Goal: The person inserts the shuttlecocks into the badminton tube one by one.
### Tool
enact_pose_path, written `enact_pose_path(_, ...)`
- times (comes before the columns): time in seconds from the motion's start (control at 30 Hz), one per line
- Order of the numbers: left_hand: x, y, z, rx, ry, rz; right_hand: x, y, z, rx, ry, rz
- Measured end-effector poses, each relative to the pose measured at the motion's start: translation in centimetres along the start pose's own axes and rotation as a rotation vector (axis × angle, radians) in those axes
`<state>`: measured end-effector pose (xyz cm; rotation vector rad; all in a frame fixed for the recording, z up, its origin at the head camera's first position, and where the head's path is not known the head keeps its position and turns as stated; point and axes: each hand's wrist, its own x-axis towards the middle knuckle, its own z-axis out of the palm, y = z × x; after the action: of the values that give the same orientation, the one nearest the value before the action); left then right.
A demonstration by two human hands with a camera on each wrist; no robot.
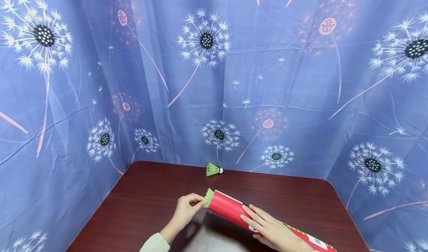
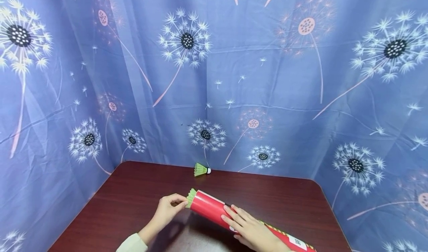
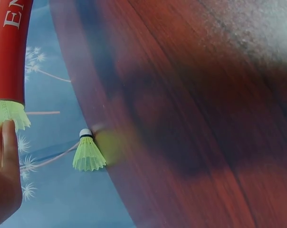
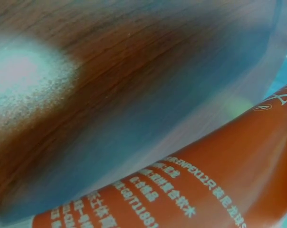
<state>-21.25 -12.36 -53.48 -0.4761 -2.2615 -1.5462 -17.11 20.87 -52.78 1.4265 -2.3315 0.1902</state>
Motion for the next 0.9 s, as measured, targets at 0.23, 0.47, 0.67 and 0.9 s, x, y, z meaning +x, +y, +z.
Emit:
enact_pose_path(0.23, 0.2, 0.4, 0.4, -0.032, -0.037, 0.020, 0.2, 0.2, 0.1, 0.007, 0.054, -0.030)
enact_pose_path(0.47, 0.3, 3.2, -0.1, -0.025, -0.089, 0.014, 0.3, 0.2, 0.4, 0.016, 0.062, -0.038)
enact_pose_path(0.67, 0.6, 4.1, -0.8, -0.040, -0.137, 0.068, 0.3, 0.0, 0.2, 0.006, 0.019, -0.007)
enact_pose_path(0.9, 1.0, 2.3, -0.5, -0.068, -0.213, 0.044, 0.4, -0.1, 0.1, 0.006, 0.001, 0.004)
